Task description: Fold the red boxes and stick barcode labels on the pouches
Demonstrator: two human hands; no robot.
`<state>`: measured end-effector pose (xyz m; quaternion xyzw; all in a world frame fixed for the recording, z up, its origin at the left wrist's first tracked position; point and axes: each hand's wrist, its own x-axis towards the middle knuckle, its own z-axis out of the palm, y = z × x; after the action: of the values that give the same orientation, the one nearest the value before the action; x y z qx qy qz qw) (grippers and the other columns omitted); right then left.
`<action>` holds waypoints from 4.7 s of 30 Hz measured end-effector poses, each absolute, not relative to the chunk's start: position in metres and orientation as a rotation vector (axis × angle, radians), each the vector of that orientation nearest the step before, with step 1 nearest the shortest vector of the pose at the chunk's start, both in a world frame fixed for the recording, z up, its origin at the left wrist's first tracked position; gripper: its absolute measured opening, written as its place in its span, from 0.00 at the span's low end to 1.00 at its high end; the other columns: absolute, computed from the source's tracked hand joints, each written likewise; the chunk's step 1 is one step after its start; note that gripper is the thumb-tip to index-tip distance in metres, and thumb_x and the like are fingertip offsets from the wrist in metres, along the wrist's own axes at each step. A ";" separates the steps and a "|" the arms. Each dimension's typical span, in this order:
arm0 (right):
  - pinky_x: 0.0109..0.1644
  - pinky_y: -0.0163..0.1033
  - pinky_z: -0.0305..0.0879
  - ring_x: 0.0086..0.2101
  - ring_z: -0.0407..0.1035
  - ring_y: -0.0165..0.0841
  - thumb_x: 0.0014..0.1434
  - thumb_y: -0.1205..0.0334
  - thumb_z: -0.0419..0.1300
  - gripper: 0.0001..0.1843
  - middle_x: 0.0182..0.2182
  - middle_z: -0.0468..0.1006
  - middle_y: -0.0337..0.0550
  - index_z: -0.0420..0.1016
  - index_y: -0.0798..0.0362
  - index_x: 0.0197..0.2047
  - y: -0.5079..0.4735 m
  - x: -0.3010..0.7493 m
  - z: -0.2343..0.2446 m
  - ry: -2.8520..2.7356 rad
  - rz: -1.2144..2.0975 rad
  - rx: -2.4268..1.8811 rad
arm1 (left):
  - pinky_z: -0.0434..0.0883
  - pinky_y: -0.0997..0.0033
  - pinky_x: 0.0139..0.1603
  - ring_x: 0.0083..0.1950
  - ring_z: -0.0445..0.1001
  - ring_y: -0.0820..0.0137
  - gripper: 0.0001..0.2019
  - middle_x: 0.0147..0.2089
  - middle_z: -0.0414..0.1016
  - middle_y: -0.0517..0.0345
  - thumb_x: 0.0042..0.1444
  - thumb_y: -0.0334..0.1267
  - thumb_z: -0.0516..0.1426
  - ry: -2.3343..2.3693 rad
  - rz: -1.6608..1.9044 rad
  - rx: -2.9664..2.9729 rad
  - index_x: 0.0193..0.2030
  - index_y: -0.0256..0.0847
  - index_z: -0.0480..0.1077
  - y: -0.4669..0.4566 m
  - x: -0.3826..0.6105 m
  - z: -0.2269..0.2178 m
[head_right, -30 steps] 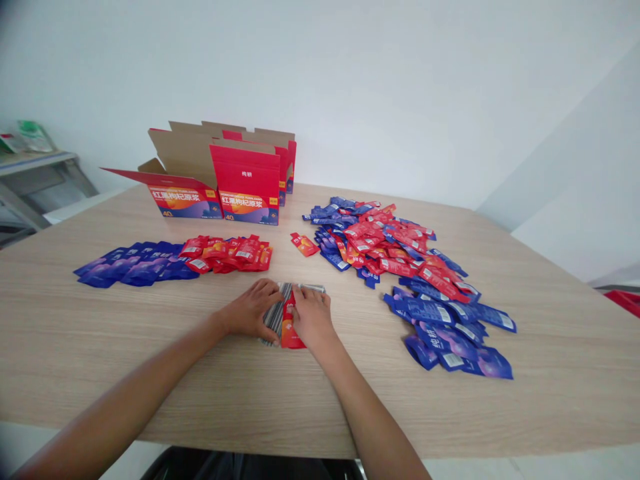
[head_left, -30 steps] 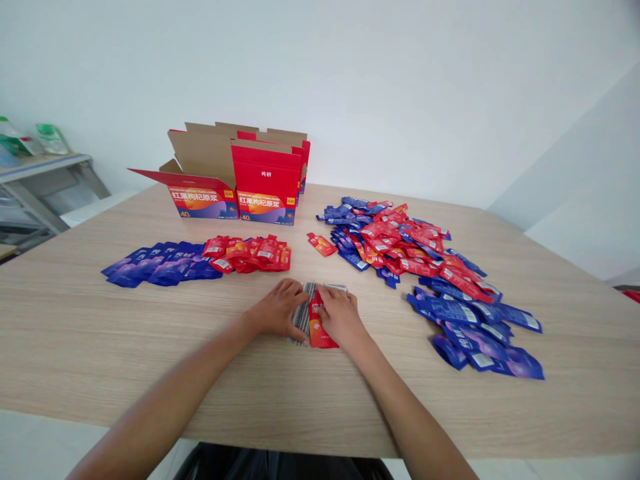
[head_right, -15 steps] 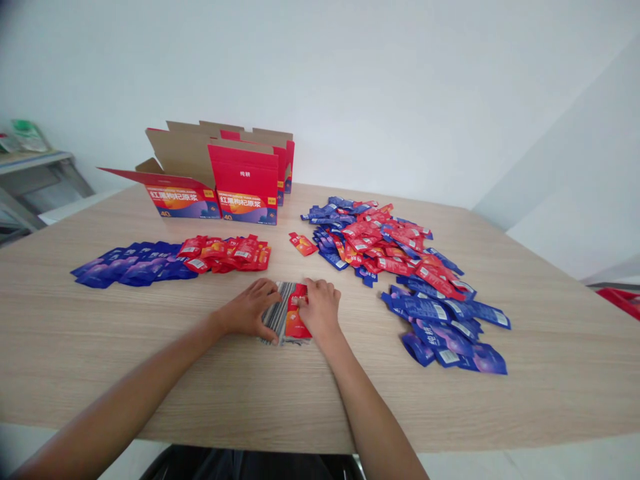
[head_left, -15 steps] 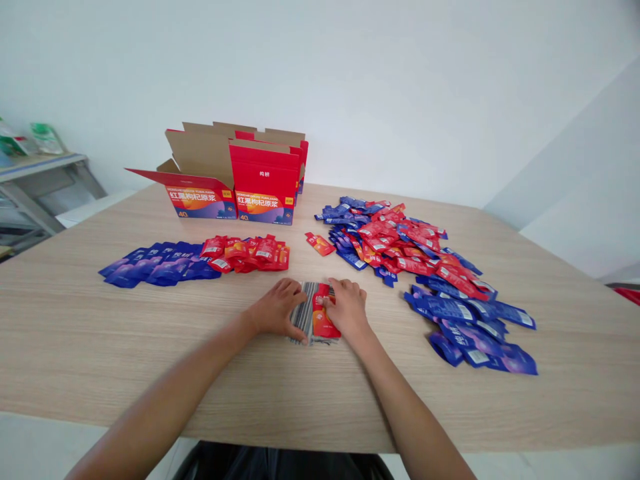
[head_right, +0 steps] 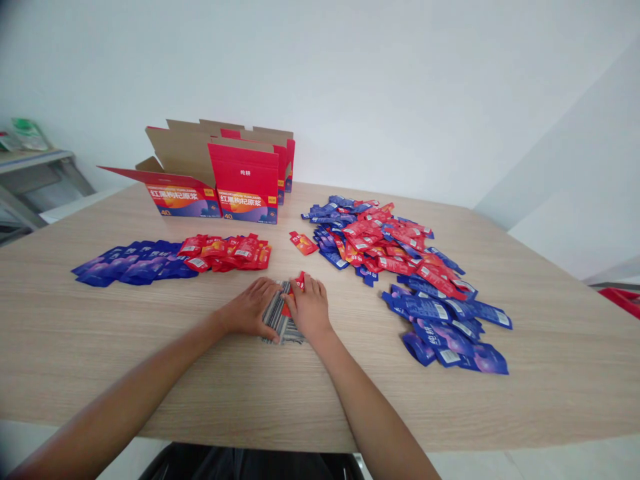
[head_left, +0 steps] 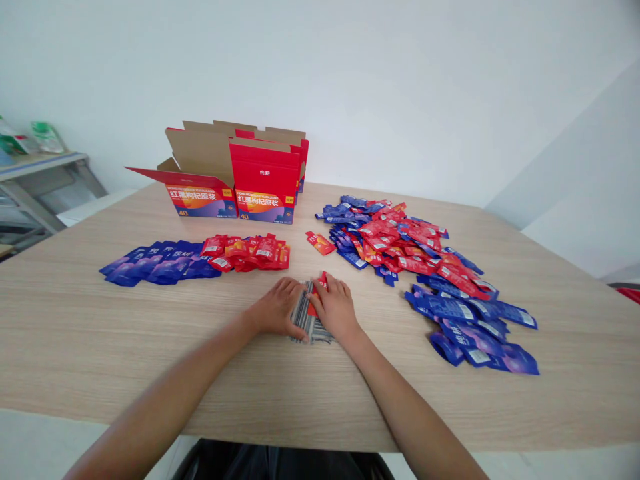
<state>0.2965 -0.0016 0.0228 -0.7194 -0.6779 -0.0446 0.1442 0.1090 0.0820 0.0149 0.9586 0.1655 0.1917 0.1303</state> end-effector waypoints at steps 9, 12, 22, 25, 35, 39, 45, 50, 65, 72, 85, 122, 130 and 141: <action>0.69 0.55 0.43 0.63 0.61 0.47 0.67 0.42 0.54 0.41 0.65 0.65 0.65 0.52 0.61 0.73 0.018 0.312 0.020 -1.674 -0.070 -2.244 | 0.64 0.48 0.63 0.57 0.66 0.49 0.46 0.52 0.67 0.40 0.38 0.71 0.66 0.510 0.549 2.787 0.53 0.34 0.64 0.081 0.108 0.017; 0.68 0.55 0.45 0.58 0.66 0.47 0.66 0.44 0.57 0.41 0.56 0.74 0.60 0.53 0.60 0.72 0.016 0.315 0.025 -1.649 -0.021 -2.220 | 0.65 0.46 0.63 0.56 0.66 0.49 0.45 0.52 0.67 0.42 0.38 0.70 0.66 0.502 0.567 2.789 0.53 0.36 0.64 0.082 0.108 0.015; 0.63 0.50 0.61 0.58 0.62 0.45 0.66 0.58 0.56 0.40 0.57 0.63 0.55 0.42 0.51 0.76 -0.015 0.297 0.041 -1.569 0.042 -1.802 | 0.65 0.46 0.63 0.57 0.66 0.48 0.46 0.52 0.67 0.42 0.38 0.71 0.66 0.494 0.585 2.780 0.54 0.38 0.63 0.081 0.108 0.015; 0.57 0.51 0.67 0.53 0.66 0.45 0.70 0.59 0.49 0.33 0.53 0.66 0.54 0.47 0.46 0.75 -0.021 0.288 0.043 -1.664 0.047 -1.840 | 0.66 0.46 0.62 0.56 0.67 0.49 0.44 0.50 0.68 0.44 0.38 0.72 0.65 0.485 0.591 2.775 0.52 0.39 0.64 0.082 0.108 0.015; 0.59 0.47 0.65 0.53 0.68 0.41 0.65 0.49 0.59 0.36 0.56 0.70 0.52 0.57 0.48 0.72 -0.021 0.281 0.046 -1.806 0.394 -1.638 | 0.61 0.46 0.66 0.60 0.65 0.49 0.41 0.54 0.71 0.43 0.43 0.69 0.65 0.428 0.553 2.767 0.55 0.41 0.67 0.085 0.107 0.015; 0.60 0.45 0.63 0.53 0.69 0.39 0.70 0.51 0.53 0.23 0.53 0.77 0.50 0.71 0.51 0.63 -0.012 0.293 0.041 -1.857 0.420 -1.603 | 0.60 0.46 0.67 0.62 0.64 0.48 0.44 0.57 0.70 0.42 0.43 0.69 0.65 0.443 0.541 2.763 0.60 0.40 0.67 0.086 0.106 0.011; 0.51 0.40 0.66 0.48 0.75 0.38 0.70 0.51 0.53 0.22 0.49 0.81 0.47 0.69 0.50 0.63 -0.017 0.293 0.051 -2.013 0.427 -1.873 | 0.61 0.48 0.67 0.62 0.65 0.49 0.44 0.56 0.71 0.46 0.38 0.67 0.68 0.494 0.540 2.747 0.59 0.44 0.69 0.088 0.107 0.006; 0.46 0.46 0.67 0.43 0.77 0.47 0.68 0.39 0.50 0.28 0.40 0.83 0.57 0.80 0.54 0.43 -0.025 0.286 0.067 -1.892 0.086 -2.449 | 0.56 0.39 0.70 0.69 0.57 0.40 0.57 0.64 0.63 0.32 0.34 0.71 0.67 0.746 0.533 2.720 0.65 0.34 0.60 0.081 0.111 0.003; 0.39 0.41 0.69 0.41 0.77 0.41 0.73 0.46 0.43 0.27 0.50 0.74 0.52 0.54 0.37 0.72 -0.010 0.280 0.051 -1.870 0.116 -2.476 | 0.41 0.46 0.76 0.78 0.44 0.47 0.57 0.77 0.49 0.39 0.49 0.74 0.57 0.587 0.249 2.842 0.76 0.39 0.46 0.083 0.109 0.012; 0.43 0.45 0.69 0.45 0.77 0.45 0.69 0.53 0.53 0.21 0.47 0.80 0.52 0.65 0.49 0.62 -0.024 0.277 0.070 -1.948 0.249 -2.498 | 0.35 0.44 0.76 0.78 0.43 0.47 0.48 0.76 0.52 0.52 0.54 0.73 0.53 0.505 0.152 2.865 0.74 0.47 0.53 0.076 0.108 0.020; 0.42 0.45 0.68 0.43 0.77 0.44 0.69 0.51 0.54 0.21 0.45 0.81 0.52 0.64 0.50 0.61 -0.020 0.280 0.062 -1.796 0.183 -2.519 | 0.37 0.42 0.75 0.77 0.42 0.44 0.61 0.77 0.45 0.37 0.46 0.75 0.57 0.538 0.098 2.793 0.76 0.35 0.43 0.072 0.114 0.023; 0.73 0.60 0.32 0.71 0.15 0.50 0.67 0.50 0.55 0.48 0.73 0.22 0.63 0.32 0.60 0.77 -0.027 0.297 0.037 -2.386 0.788 -1.747 | 0.42 0.43 0.75 0.77 0.43 0.42 0.72 0.76 0.42 0.26 0.36 0.72 0.64 0.538 0.257 2.662 0.76 0.30 0.36 0.073 0.114 0.017; 0.74 0.56 0.40 0.72 0.37 0.48 0.60 0.48 0.63 0.55 0.74 0.42 0.65 0.36 0.62 0.76 -0.011 0.307 0.033 -2.190 0.653 -1.679 | 0.40 0.43 0.76 0.77 0.43 0.43 0.72 0.77 0.42 0.27 0.36 0.72 0.65 0.512 0.244 2.667 0.76 0.30 0.36 0.075 0.114 0.018; 0.61 0.51 0.54 0.58 0.65 0.44 0.59 0.63 0.65 0.17 0.57 0.76 0.46 0.79 0.49 0.52 -0.016 0.337 0.055 -2.127 0.412 -1.992 | 0.41 0.44 0.76 0.77 0.44 0.43 0.69 0.76 0.44 0.27 0.37 0.73 0.63 0.526 0.242 2.674 0.75 0.30 0.38 0.075 0.113 0.019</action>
<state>0.3375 -0.0161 0.0550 -0.6735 -0.7191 0.1394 0.0989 0.1130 0.0747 0.0185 0.9573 0.1884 0.0866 0.2016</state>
